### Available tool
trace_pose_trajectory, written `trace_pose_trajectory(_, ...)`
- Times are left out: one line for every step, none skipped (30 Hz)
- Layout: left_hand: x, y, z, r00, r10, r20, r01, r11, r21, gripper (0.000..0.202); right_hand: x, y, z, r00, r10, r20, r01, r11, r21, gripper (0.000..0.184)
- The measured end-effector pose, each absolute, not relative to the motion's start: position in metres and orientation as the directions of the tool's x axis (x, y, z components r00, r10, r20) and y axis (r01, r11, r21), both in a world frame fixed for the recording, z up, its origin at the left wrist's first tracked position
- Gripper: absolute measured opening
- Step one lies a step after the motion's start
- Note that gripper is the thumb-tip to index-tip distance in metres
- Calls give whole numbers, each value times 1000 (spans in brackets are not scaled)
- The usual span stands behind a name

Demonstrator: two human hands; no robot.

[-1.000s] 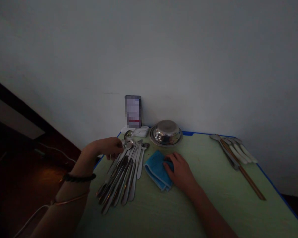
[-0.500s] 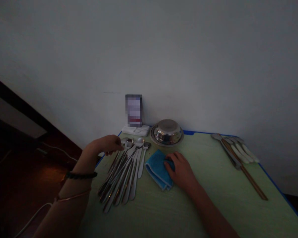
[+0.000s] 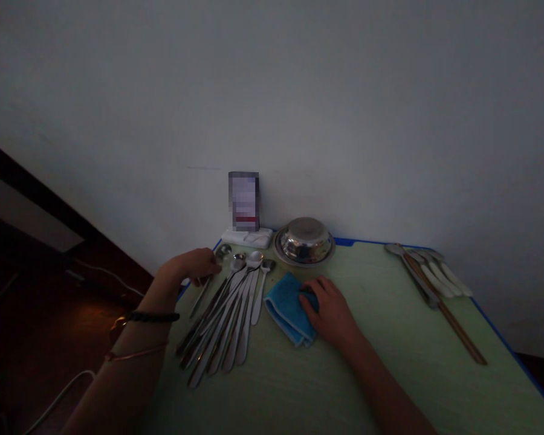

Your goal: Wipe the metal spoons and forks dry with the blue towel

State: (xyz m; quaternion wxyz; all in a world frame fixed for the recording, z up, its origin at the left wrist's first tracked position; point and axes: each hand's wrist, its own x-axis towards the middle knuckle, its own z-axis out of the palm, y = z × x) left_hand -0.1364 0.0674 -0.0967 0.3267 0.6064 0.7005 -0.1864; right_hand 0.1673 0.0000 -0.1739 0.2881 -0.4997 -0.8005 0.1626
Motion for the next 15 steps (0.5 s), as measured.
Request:
trace_pose_trajectory(-136, 66, -93, -42, 734, -678, 972, 186, 141, 30, 167, 0, -174, -336, 893, 298, 707, 448, -547, 14)
trace_pose_trajectory(-136, 65, -89, -29, 740, -672, 973, 174, 151, 30, 167, 0, -174, -337, 893, 297, 707, 448, -547, 14)
trace_pose_trajectory(-135, 64, -85, -10, 746, -666, 973, 159, 164, 30, 167, 0, -174, -338, 893, 296, 708, 448, -546, 14)
trace_pose_trajectory(-134, 63, -82, 15, 751, -660, 973, 141, 183, 30, 167, 0, -174, -338, 894, 295, 709, 448, -545, 14)
trace_pose_trajectory(-132, 62, -79, 46, 758, -651, 972, 117, 205, 29, 167, 0, -175, -339, 894, 293, 710, 447, -544, 14)
trace_pose_trajectory(-129, 61, -77, 82, 765, -639, 969, 90, 231, 27, 167, 0, -175, -339, 894, 291, 712, 447, -542, 15)
trace_pose_trajectory(-125, 60, -75, 122, 773, -623, 963, 58, 261, 25, 167, 0, -176, -340, 894, 291, 713, 447, -540, 15)
trace_pose_trajectory(-121, 59, -73, 167, 778, -606, 955, 26, 295, 24, 167, 1, -176, -341, 894, 292, 715, 448, -537, 16)
trace_pose_trajectory(-115, 57, -72, 213, 779, -589, 943, -7, 332, 24, 167, 1, -176, -342, 893, 293, 716, 450, -534, 16)
trace_pose_trajectory(-109, 55, -72, 261, 776, -574, 928, -38, 370, 24, 168, 1, -176, -344, 891, 296, 717, 453, -530, 17)
trace_pose_trajectory(-103, 54, -71, 305, 768, -563, 911, -63, 408, 23, 168, 0, -174, -346, 889, 301, 718, 457, -525, 17)
trace_pose_trajectory(-97, 51, -71, 343, 759, -554, 894, -83, 439, 22, 168, -1, -172, -349, 886, 306, 717, 463, -521, 19)
trace_pose_trajectory(-91, 49, -72, 371, 751, -547, 881, -98, 463, 22, 168, -3, -170, -359, 878, 317, 715, 477, -511, 21)
trace_pose_trajectory(-86, 48, -72, 391, 745, -540, 871, -110, 479, 22, 168, -6, -167, -380, 863, 333, 709, 503, -494, 24)
trace_pose_trajectory(-81, 46, -72, 407, 741, -534, 864, -122, 489, 23, 166, -10, -164, -414, 842, 347, 700, 538, -470, 30)
